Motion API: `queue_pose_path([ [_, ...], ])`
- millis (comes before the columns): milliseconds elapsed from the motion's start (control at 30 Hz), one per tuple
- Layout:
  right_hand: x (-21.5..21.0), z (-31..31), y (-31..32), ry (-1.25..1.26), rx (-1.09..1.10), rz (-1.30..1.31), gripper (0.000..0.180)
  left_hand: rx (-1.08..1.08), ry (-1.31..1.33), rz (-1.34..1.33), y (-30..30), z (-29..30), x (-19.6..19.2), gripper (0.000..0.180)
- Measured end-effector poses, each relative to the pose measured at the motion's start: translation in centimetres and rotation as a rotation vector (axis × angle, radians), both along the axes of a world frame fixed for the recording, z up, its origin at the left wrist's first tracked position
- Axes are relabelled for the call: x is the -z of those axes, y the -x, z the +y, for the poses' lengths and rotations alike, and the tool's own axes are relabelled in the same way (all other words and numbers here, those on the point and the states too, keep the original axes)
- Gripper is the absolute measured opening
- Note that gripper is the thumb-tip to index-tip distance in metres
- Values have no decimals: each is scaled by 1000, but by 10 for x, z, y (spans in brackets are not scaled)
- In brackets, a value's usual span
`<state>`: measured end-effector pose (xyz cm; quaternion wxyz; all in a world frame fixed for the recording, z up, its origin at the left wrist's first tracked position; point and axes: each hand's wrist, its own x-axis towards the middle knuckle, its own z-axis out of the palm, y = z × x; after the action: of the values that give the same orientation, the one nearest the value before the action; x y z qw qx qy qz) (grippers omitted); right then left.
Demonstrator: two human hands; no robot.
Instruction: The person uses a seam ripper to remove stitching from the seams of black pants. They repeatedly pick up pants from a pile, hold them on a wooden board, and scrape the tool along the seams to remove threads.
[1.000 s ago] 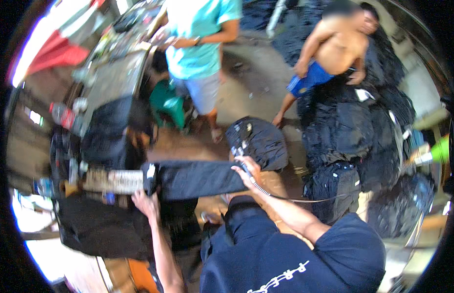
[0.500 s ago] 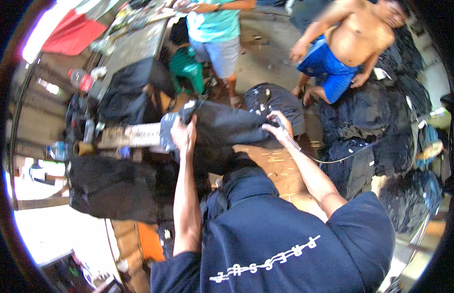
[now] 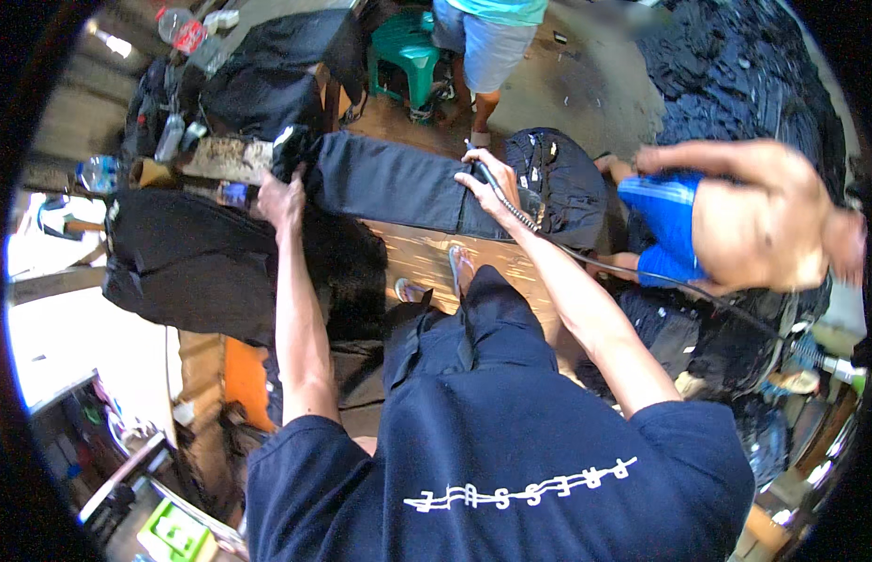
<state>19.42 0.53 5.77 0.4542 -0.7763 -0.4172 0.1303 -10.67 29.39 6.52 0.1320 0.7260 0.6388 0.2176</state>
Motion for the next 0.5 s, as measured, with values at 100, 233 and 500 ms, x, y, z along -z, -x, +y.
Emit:
queue_pose_path([
  [100,6,14,-10,8,-46,38,31,-88,-89,-87,-12,17,7,52],
  [233,10,27,-22,44,-90,215,29,-79,-81,2,11,72,-2,43],
  [500,22,27,-34,-53,-157,156,21,-379,-23,-389,-70,-176,-22,115],
])
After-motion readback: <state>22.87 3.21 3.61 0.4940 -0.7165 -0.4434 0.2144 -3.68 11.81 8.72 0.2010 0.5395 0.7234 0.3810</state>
